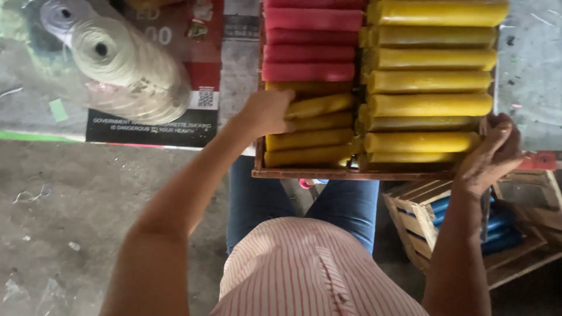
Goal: Organizing and packing various colored candles into a wooden crate.
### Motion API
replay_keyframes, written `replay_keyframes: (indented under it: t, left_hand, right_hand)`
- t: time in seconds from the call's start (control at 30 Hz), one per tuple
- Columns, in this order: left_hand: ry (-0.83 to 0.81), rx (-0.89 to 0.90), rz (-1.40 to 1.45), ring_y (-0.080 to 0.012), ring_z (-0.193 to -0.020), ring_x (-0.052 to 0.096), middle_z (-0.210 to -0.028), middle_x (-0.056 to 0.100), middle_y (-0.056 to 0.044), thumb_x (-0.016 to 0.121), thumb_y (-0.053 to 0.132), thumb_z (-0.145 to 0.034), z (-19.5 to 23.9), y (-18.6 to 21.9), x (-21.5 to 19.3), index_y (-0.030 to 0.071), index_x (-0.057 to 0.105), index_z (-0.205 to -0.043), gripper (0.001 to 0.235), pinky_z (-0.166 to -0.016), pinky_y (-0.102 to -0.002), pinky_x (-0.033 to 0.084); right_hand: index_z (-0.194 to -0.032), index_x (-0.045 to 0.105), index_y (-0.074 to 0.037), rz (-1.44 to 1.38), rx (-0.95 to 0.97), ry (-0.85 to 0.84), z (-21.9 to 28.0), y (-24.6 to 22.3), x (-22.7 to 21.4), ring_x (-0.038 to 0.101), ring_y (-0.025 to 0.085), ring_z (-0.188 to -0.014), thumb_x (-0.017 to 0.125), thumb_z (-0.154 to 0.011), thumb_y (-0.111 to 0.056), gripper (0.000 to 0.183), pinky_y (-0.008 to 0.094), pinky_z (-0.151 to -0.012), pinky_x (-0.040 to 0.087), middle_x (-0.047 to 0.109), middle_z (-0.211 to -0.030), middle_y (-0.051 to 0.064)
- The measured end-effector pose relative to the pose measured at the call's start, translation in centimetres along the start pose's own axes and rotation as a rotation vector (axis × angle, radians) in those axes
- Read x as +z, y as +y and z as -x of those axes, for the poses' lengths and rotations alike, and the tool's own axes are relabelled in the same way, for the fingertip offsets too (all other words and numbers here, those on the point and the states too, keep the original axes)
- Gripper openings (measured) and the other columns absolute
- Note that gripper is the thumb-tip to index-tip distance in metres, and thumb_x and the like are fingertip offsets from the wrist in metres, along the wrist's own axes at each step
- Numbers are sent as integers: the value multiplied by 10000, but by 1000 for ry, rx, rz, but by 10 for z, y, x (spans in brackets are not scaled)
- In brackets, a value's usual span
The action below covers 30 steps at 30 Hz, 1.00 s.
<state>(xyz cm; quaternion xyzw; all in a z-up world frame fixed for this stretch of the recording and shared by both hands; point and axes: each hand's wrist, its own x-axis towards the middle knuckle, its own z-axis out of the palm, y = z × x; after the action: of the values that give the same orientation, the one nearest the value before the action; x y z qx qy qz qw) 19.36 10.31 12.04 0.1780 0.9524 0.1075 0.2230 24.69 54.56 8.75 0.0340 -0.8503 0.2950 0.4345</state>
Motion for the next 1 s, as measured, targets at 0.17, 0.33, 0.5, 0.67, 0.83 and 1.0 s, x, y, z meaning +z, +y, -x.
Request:
replay_keyframes:
  t: [0.17,0.33,0.5,0.67,0.83,1.0]
  left_hand:
    - [-11,-3,19,-460,-978,694,-1125,721,-179,776,517,-690,-15,-20,23,82,564,-1254,743,-756,-576,549]
    - [-167,-37,67,-421,-1070,679,-1227,701,-182,872,496,-666,-4,-4,-12,77,559,-1351,862,-845,-492,539]
    - [-291,-116,198,-276,-922,708,-1066,746,-121,876,283,-753,28,10,-56,56,600,-1263,623,-729,-355,548]
    - [-194,-102,520,-423,-995,732,-1097,742,-247,877,349,-729,68,-20,-72,3,654,-1317,717,-881,-492,603]
    - [-62,-69,526,-416,-893,723,-999,724,-248,909,275,-697,98,-36,-84,-42,666,-1239,673,-802,-494,599]
    - [92,232,461,-395,-887,717,-997,707,-218,897,337,-744,83,32,-92,-22,650,-1249,666,-791,-480,607]
  right_hand:
    - [-1036,740,21,-24,159,-42,0,-5,-1,629,250,-762,381,-1206,-357,549,398,-626,462,687,-866,130]
    - [-1095,743,32,-88,238,-30,-4,-17,-4,664,287,-898,417,-1155,-269,448,440,-788,514,730,-972,161]
    - [-1105,771,38,-8,218,-25,-2,-16,-6,621,246,-753,391,-1200,-460,633,409,-623,436,696,-852,140]
    - [-1189,733,37,-109,261,-32,-2,-16,-7,712,427,-995,462,-1202,-276,415,487,-935,521,739,-1022,255]
    - [-1228,725,28,-147,301,-23,-1,-15,-4,714,393,-1030,483,-1190,-246,367,476,-950,535,743,-1053,241]
    - [-1229,728,8,-172,305,4,-1,-18,-7,716,381,-1054,483,-1191,-296,392,473,-940,542,747,-1074,227]
